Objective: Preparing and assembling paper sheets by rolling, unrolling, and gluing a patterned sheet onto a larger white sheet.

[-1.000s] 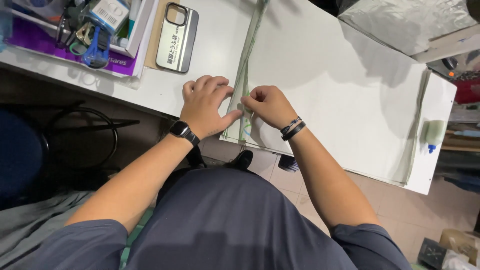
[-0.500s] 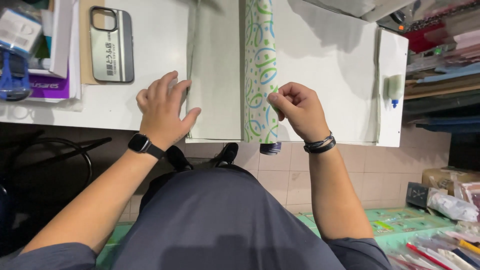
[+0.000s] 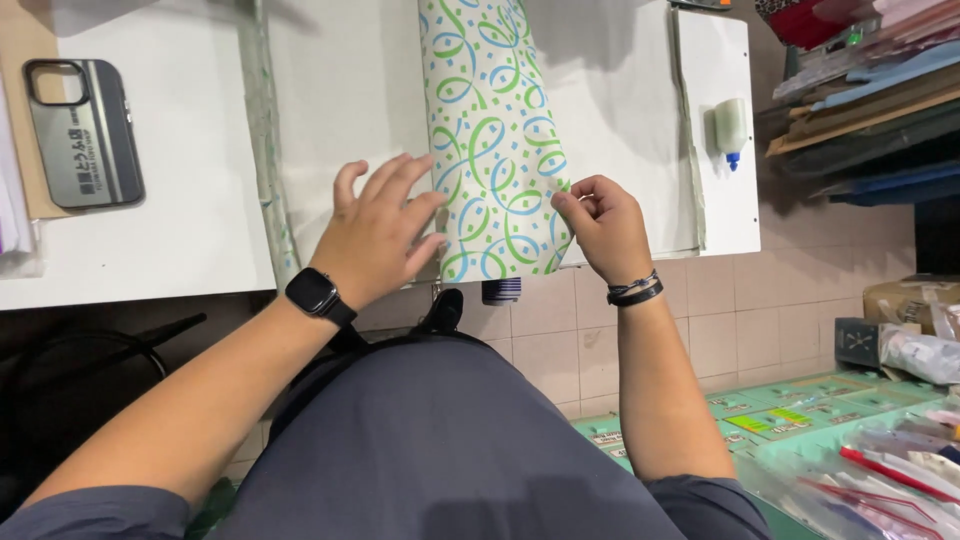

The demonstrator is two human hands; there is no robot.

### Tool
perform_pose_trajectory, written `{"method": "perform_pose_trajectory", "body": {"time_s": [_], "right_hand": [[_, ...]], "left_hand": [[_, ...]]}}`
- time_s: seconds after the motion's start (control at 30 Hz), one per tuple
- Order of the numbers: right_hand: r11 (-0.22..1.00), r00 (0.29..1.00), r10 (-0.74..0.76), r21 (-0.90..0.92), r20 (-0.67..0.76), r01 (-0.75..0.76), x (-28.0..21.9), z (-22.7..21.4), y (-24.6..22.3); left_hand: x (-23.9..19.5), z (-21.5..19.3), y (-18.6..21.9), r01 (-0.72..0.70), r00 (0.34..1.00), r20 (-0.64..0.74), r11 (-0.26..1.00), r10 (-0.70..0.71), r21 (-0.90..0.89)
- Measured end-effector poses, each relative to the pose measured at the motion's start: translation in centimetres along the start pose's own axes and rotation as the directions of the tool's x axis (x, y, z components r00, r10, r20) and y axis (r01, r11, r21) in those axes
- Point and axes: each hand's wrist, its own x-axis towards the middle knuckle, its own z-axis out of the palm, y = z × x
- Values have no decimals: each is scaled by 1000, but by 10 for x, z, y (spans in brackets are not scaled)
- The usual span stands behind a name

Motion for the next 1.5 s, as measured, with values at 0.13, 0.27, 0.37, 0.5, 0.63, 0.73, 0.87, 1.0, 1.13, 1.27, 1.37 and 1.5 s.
{"method": "perform_pose_trajectory", "body": {"time_s": [0.13, 0.27, 0.37, 0.5, 0.63, 0.73, 0.87, 1.0, 1.13, 1.27, 1.37, 1.5], "right_hand": [[999, 1000, 21, -43, -4, -21, 5, -13, 27], [988, 999, 21, -153, 34, -16, 9, -26, 38], [976, 998, 9, -217, 63, 5, 15, -30, 52], [961, 994, -19, -273, 109, 48, 21, -30, 63], [943, 985, -57, -315, 164, 107, 26, -26, 72], [916, 979, -89, -372, 182, 152, 30, -21, 77], [914, 969, -99, -365, 227, 179, 31, -17, 74], [938, 961, -107, -295, 256, 183, 29, -12, 72], [966, 955, -79, -214, 285, 143, 28, -11, 66], [988, 946, -33, -135, 321, 80, 24, -13, 53], [994, 937, -8, -103, 349, 47, 20, -15, 47], [997, 930, 5, -75, 367, 24, 17, -17, 41]], "left_hand": [[29, 29, 28, -110, 991, 70, 988, 118, -108], [51, 48, 48, -236, 956, 135, 955, 261, -177], [65, 61, 58, -301, 930, 157, 935, 331, -188], [79, 77, 70, -369, 897, 187, 911, 401, -184], [88, 96, 77, -420, 861, 232, 890, 452, -175], [92, 97, 78, -443, 835, 284, 882, 471, -158], [91, 91, 77, -455, 816, 331, 880, 474, -138], [82, 94, 70, -447, 824, 328, 886, 462, -123], [73, 95, 65, -421, 837, 335, 900, 432, -110], [65, 98, 61, -398, 853, 327, 912, 408, -100], [58, 103, 56, -393, 856, 327, 915, 400, -92], [55, 103, 53, -387, 854, 336, 917, 398, -102]]}}
